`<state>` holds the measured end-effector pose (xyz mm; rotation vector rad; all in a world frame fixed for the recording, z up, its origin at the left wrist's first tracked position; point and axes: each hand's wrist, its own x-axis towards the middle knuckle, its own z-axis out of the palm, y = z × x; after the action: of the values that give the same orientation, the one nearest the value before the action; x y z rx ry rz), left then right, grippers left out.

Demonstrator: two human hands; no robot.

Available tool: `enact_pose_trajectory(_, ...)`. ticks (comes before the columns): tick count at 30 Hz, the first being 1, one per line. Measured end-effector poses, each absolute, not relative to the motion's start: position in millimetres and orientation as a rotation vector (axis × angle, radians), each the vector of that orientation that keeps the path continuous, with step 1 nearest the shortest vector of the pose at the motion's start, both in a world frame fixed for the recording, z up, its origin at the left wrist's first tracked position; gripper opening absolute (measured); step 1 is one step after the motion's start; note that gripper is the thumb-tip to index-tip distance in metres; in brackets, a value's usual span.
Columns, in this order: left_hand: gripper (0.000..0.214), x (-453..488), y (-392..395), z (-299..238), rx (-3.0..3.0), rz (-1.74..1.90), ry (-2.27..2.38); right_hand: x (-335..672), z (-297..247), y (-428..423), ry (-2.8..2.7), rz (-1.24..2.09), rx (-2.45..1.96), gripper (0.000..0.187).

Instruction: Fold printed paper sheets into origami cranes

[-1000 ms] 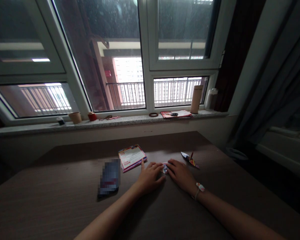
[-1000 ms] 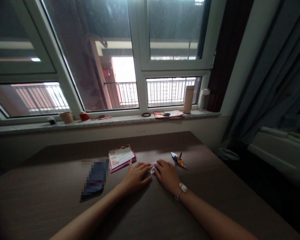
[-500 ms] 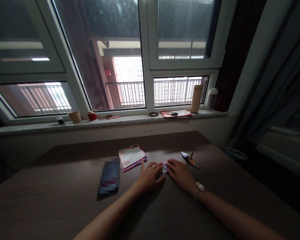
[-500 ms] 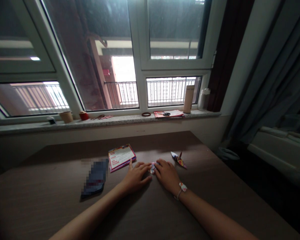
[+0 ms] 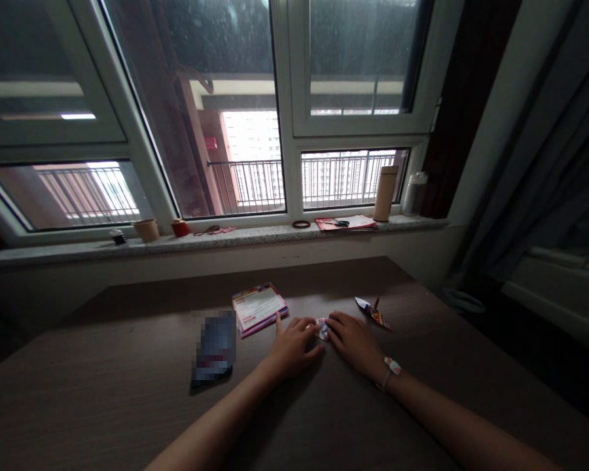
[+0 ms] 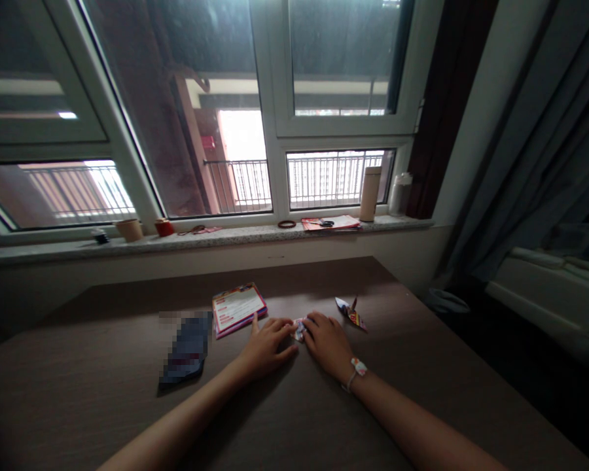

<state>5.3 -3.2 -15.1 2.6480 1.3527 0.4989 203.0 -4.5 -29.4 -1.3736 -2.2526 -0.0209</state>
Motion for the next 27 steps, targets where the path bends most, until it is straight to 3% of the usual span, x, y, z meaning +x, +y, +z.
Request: enact_pose_trajectory(27, 0.041, 5.7, -1.1, -16.0, 2.628, 0.505, 1.354, 202.9, -29.9, -3.9, -2.265, -0.037, -1.404, 0.032)
